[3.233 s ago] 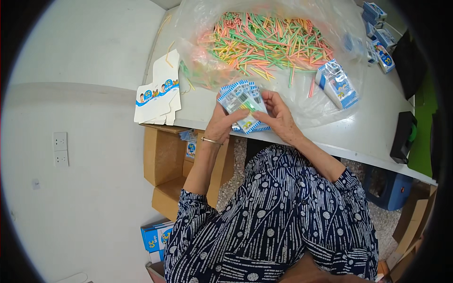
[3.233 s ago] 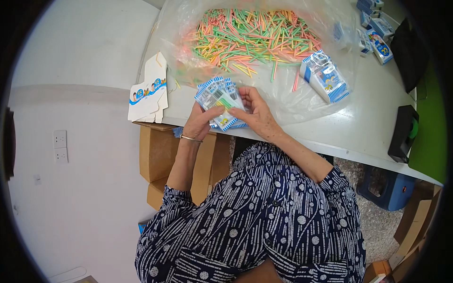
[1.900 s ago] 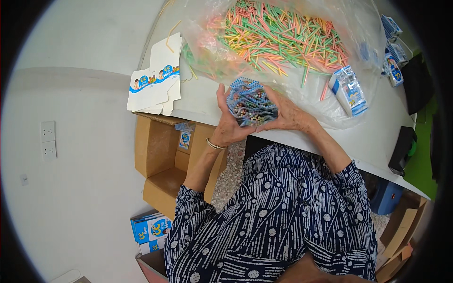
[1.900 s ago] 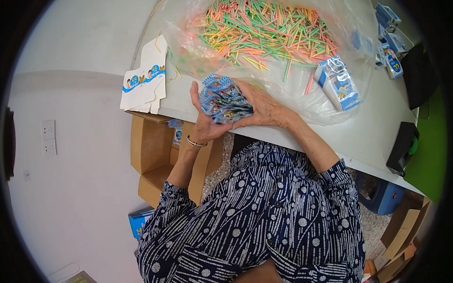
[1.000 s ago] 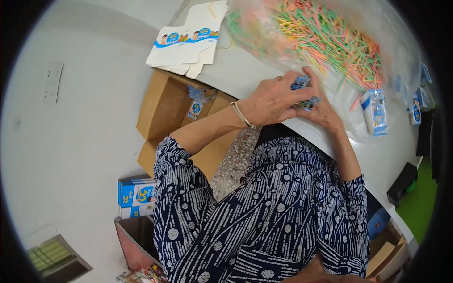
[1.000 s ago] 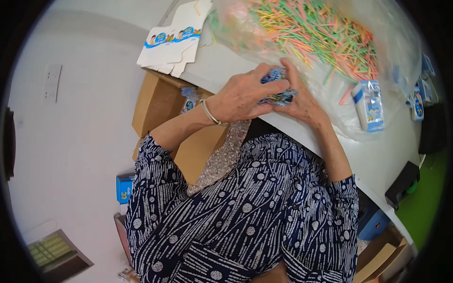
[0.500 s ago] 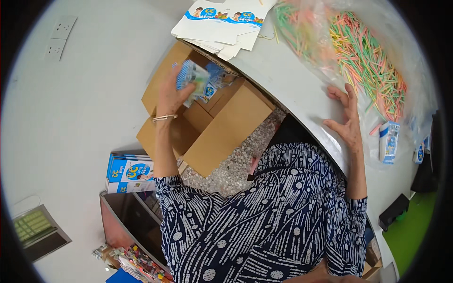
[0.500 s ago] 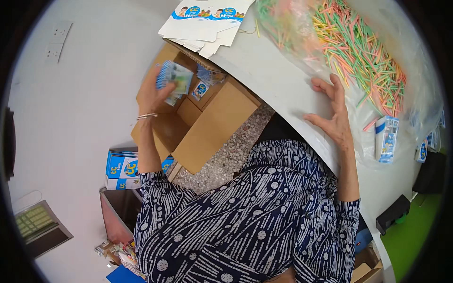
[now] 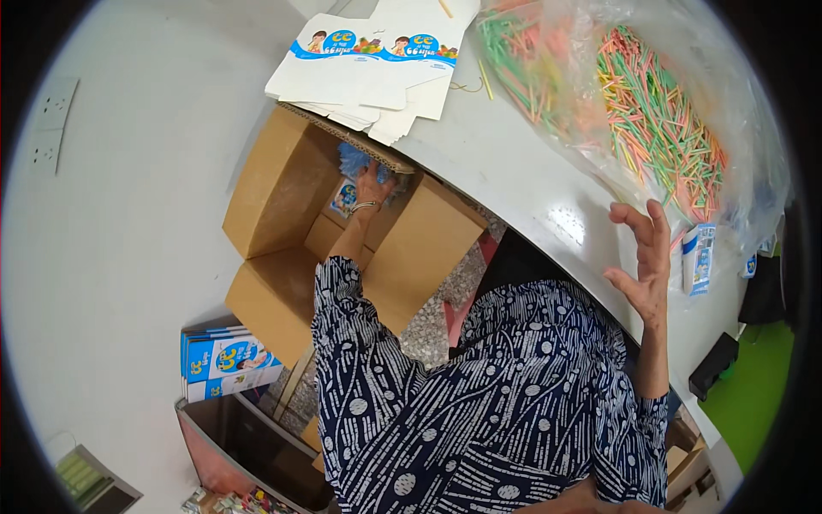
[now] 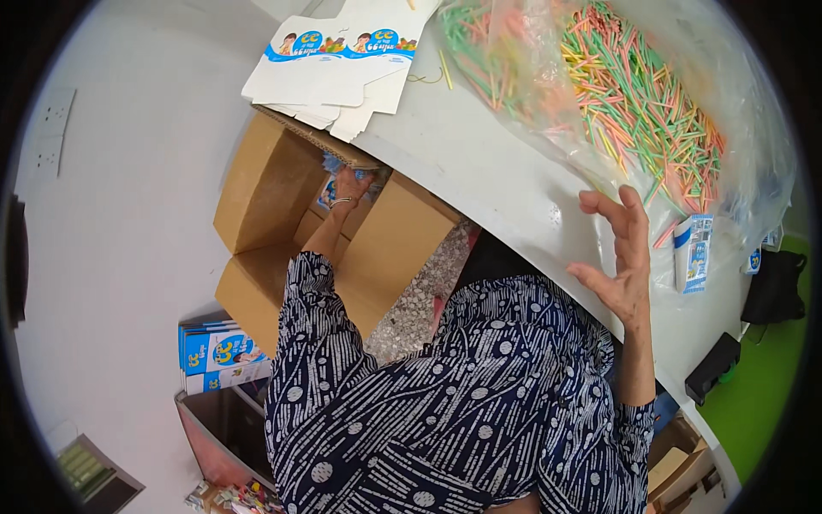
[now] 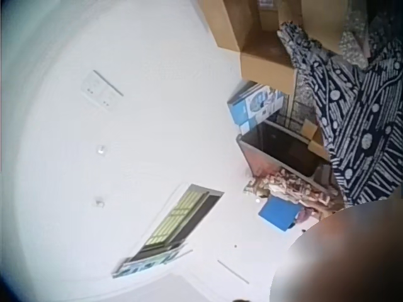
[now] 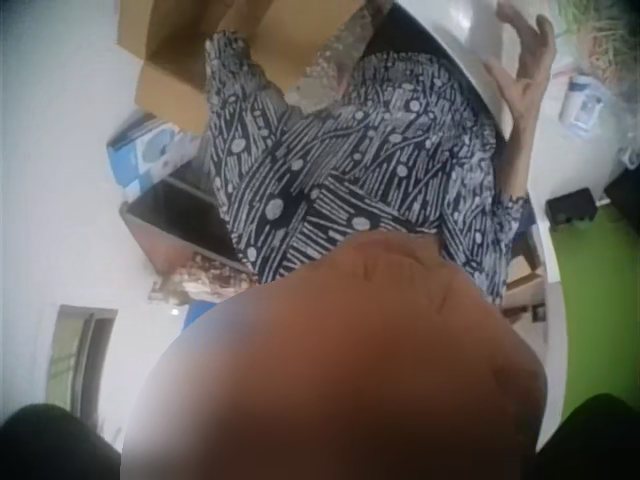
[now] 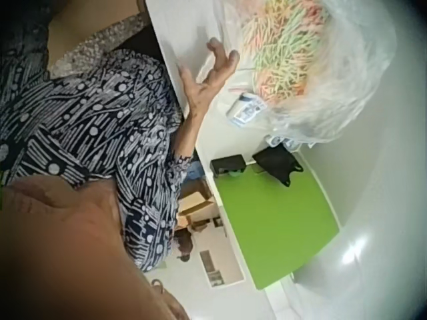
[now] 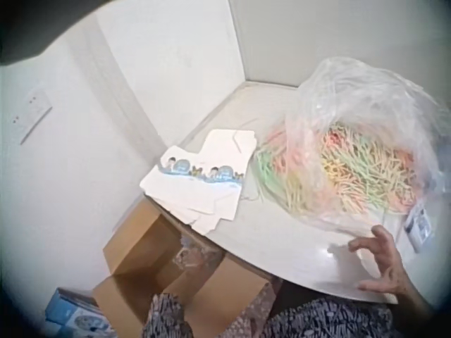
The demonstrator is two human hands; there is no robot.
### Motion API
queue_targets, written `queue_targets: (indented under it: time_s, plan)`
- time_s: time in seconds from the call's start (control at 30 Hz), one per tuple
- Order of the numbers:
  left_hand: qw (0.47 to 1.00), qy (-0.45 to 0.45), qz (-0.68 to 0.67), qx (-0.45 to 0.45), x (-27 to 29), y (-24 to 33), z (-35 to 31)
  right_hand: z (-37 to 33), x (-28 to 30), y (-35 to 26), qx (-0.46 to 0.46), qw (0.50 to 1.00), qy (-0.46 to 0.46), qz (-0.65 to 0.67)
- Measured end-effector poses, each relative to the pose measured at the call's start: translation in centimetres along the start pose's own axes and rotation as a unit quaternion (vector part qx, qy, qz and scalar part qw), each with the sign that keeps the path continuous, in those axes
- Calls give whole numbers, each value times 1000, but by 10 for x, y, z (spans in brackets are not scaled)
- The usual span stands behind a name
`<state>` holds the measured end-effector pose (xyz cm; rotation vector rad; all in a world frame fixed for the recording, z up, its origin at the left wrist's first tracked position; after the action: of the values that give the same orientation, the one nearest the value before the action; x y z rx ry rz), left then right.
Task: Packing colorful plastic straws into small transparent plastic bags.
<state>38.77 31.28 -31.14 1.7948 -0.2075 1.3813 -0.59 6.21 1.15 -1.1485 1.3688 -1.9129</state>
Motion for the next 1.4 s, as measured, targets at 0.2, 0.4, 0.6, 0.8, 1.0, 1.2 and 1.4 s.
queue_targets:
  time_s: [0.2, 0.4, 0.6, 0.8, 1.0, 1.2, 1.4]
  plan:
    - [978, -136, -125, 97, -68, -40, 9, -13, 9, -1, -20, 1000, 22, -2]
    - [948, -41, 306, -73, -47, -20, 5, -24, 27, -25, -3, 998, 38, -57]
    - [888, -266, 373, -29, -71, -23, 11, -47, 71, -36, -13, 981, 119, -151]
    - [894, -275, 351, 42, -19, -21, -7, -94, 158, -37, -35, 892, 340, -297]
    - [889, -278, 357, 72, -22, -7, 14, -145, 208, 10, -139, 818, 436, -347]
    - [955, -50, 292, 34, 45, 2, 13, -136, 212, 56, -198, 814, 386, -385]
    - [971, 102, 174, -124, 141, 113, -35, -146, 223, 89, -225, 848, 403, -259]
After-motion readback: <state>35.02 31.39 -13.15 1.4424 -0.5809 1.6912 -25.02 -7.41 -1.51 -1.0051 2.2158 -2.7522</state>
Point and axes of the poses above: each hand's wrist, its own z-axis towards the middle knuckle, its own x-axis out of the back of the hand, y = z × x, the point moved 10 cm from there along z, towards the middle knuckle, and after that the axes turned 2 degrees about -y, right-handed, at the moved point
